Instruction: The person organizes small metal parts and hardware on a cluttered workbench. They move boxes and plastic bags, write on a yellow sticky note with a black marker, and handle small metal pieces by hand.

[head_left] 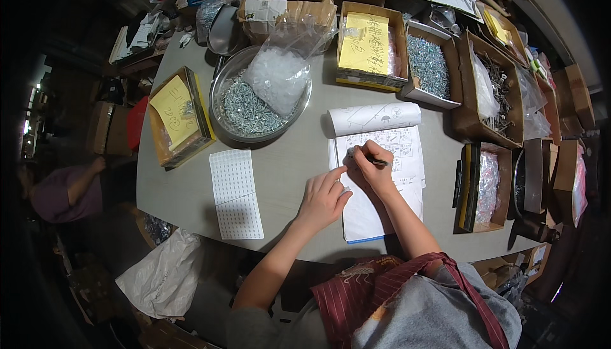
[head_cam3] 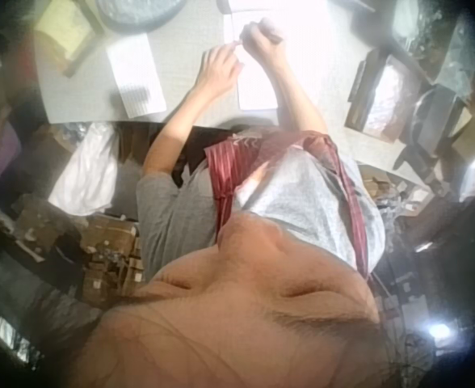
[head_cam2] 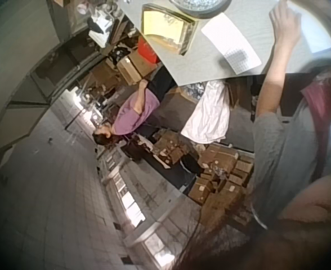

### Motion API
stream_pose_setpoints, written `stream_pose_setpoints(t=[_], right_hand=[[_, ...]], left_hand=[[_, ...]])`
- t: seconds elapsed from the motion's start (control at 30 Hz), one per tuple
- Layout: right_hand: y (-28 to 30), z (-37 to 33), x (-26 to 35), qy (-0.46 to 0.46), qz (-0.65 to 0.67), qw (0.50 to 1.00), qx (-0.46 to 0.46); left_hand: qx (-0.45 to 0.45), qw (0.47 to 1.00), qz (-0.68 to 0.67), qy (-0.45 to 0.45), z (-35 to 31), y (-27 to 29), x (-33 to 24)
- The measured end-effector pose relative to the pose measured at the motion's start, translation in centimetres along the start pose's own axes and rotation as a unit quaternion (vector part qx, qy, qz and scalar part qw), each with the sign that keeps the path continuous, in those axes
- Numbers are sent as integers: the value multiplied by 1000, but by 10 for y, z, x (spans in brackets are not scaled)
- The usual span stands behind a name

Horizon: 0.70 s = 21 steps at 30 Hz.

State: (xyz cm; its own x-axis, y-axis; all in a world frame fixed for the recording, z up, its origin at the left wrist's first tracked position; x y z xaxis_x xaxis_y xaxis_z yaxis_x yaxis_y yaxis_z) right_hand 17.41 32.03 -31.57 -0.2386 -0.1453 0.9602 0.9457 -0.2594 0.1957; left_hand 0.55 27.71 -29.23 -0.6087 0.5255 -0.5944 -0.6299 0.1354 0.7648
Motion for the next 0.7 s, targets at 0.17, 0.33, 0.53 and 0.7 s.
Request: stream_pose_setpoints(t=[0.17,0.33,0.53,0.7], right_hand=[[9,3,-3,-86,84,992,-45],[15,6,-28,-59,93,991,-79],[-2,-1,-45,134,-45,990,-14],[17,7,-51,-37,205,977,-54]], left_hand=[[4,1000,-3,3,2,-5,0],[51,998,27,27,-5,-28,15],[-48,996,-75,19,-24,-36,12],[17,999,-41,11,-14,-18,2]])
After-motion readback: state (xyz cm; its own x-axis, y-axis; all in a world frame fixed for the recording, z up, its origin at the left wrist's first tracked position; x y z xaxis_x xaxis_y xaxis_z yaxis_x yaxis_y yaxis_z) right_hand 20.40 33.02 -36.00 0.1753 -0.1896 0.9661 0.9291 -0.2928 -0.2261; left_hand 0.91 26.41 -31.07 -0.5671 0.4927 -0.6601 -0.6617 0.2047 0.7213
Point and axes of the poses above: each hand's wrist, its own z-axis towards the middle knuckle, its own y-axis out of the back of the hand, x = y × z, the point moved 5 cm from there along z, towards the middle knuckle, and after that the axes turned 6 degrees about y, right-handed, at the moved point
